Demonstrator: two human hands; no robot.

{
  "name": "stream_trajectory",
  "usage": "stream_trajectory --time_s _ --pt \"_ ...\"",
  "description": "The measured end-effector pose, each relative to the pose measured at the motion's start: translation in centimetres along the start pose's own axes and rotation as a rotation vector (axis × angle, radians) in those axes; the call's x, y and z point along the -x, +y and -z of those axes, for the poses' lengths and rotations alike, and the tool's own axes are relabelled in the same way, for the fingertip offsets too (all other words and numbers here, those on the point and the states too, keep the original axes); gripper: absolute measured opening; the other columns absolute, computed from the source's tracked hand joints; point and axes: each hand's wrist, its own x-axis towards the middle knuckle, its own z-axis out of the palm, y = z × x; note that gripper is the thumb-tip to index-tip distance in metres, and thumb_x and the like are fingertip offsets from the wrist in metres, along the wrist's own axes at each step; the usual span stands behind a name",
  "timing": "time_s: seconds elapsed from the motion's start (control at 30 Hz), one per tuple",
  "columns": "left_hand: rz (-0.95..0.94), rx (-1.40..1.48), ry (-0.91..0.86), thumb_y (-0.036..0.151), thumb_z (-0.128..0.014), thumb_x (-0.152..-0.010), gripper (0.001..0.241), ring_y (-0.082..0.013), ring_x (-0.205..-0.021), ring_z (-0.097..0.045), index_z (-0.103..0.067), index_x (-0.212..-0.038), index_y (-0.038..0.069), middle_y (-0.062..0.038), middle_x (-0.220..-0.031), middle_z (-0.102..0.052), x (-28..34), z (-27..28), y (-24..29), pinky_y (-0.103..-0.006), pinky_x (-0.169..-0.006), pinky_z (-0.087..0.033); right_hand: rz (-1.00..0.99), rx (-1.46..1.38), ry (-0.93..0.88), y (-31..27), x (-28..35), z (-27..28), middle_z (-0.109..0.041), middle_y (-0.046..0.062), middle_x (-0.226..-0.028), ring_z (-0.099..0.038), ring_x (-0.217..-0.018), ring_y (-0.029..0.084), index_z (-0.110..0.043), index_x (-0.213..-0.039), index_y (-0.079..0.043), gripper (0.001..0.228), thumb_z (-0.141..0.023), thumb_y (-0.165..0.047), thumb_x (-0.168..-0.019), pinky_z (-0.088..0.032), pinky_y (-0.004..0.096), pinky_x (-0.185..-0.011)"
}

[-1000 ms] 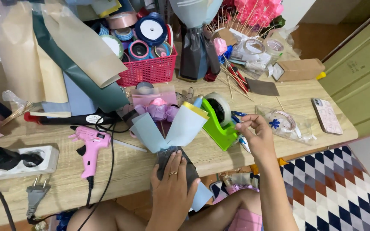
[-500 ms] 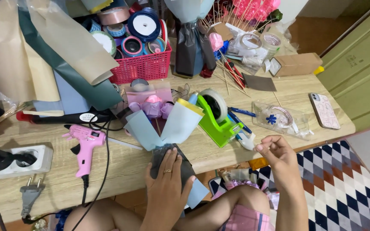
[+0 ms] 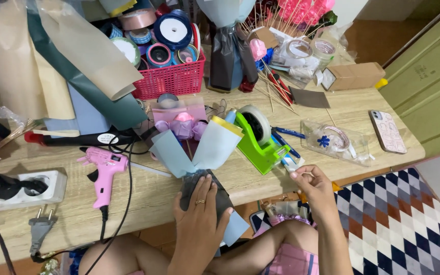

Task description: The person wraps a small bouquet of artificial flowers with light blue and brown paper. They secure the wrapping with tape, cut the brown paper with scissors, and add a decorative pink card to the front.

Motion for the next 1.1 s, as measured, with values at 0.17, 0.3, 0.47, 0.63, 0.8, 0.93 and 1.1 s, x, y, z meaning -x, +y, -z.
stream_trajectory --time_s 0.17,0.3,0.47,0.63,0.8,0.93,1.1 --pt "-0.03 -0.014 0.072 0.047 -0.055 -0.098 0.054 -0.0177 -0.147 -0.042 -0.058 -0.137 0.009 -0.008 -0.156 -0.051 -0.1 0.0 -0.1 -0.0604 -0.111 -0.027 0.114 0.093 -0.02 0.4 -1.8 -0.7 -0.036 -0.007 -0.055 -0.035 -0.052 0.007 -0.069 -0.095 -0.009 0.011 -0.075 -0.019 -0.094 -0.038 0.024 -0.053" --pt "-0.021 0.02 0.005 0.045 -0.055 -0.1 0.053 -0.0198 -0.148 -0.041 -0.058 -0.137 0.008 -0.009 -0.154 -0.052 -0.2 0.9 0.0 -0.0612 -0.112 -0.025 0.218 0.603 0.135 -2.3 -1.7 0.2 -0.039 -0.004 -0.059 -0.036 -0.059 0.012 -0.07 -0.088 -0.015 0.019 -0.075 -0.032 -0.096 -0.027 0.028 -0.074" --pt "-0.041 0.003 0.066 0.042 -0.057 -0.099 0.048 -0.0199 -0.144 -0.046 -0.06 -0.131 0.007 -0.008 -0.147 -0.057 -0.2 1.0 0.2 -0.0596 -0.111 -0.026 0.243 0.99 0.123 -3.3 -1.7 0.5 -0.049 -0.004 -0.056 -0.054 -0.061 0.019 -0.072 -0.088 -0.022 0.018 -0.072 -0.039 -0.094 -0.026 0.04 -0.095" --pt "-0.012 0.088 -0.033 0.041 -0.058 -0.1 0.051 -0.0214 -0.148 -0.039 -0.056 -0.137 0.006 -0.008 -0.151 -0.052 -0.2 0.9 0.0 -0.0608 -0.111 -0.026 0.037 0.944 0.013 -4.9 -0.6 2.6 -0.047 -0.002 -0.053 -0.052 -0.057 0.019 -0.075 -0.089 -0.015 0.03 -0.07 -0.044 -0.095 -0.029 0.042 -0.104" --pt "-0.011 0.089 0.01 0.041 -0.057 -0.1 0.05 -0.022 -0.148 -0.04 -0.057 -0.136 0.006 -0.007 -0.147 -0.056 0.0 0.8 -0.2 -0.0604 -0.108 -0.027 0.065 0.536 -0.157 -8.2 2.7 1.3 -0.062 0.004 -0.07 -0.047 -0.066 0.015 -0.078 -0.084 -0.007 0.014 -0.078 -0.019 -0.091 -0.036 0.03 -0.066" --pt "0.001 0.122 0.013 0.04 -0.055 -0.101 0.049 -0.0234 -0.148 -0.039 -0.058 -0.137 0.007 -0.004 -0.148 -0.058 0.0 1.4 -0.3 -0.0628 -0.106 -0.027 0.243 0.309 -0.45 -7.5 2.9 -2.3 -0.068 0.001 -0.068 -0.053 -0.057 0.011 -0.076 -0.077 -0.007 0.014 -0.081 -0.017 -0.085 -0.044 0.026 -0.057" --pt "0.071 0.152 -0.14 0.044 -0.05 -0.103 0.054 -0.034 -0.142 -0.034 -0.052 -0.145 0.011 0.001 -0.155 -0.048 0.2 1.9 -0.5 -0.0672 -0.098 -0.027 0.207 0.271 -0.556 -7.0 3.0 -9.0 -0.056 -0.002 -0.062 -0.051 -0.054 0.011 -0.072 -0.078 -0.011 0.015 -0.079 -0.019 -0.088 -0.047 0.025 -0.056"
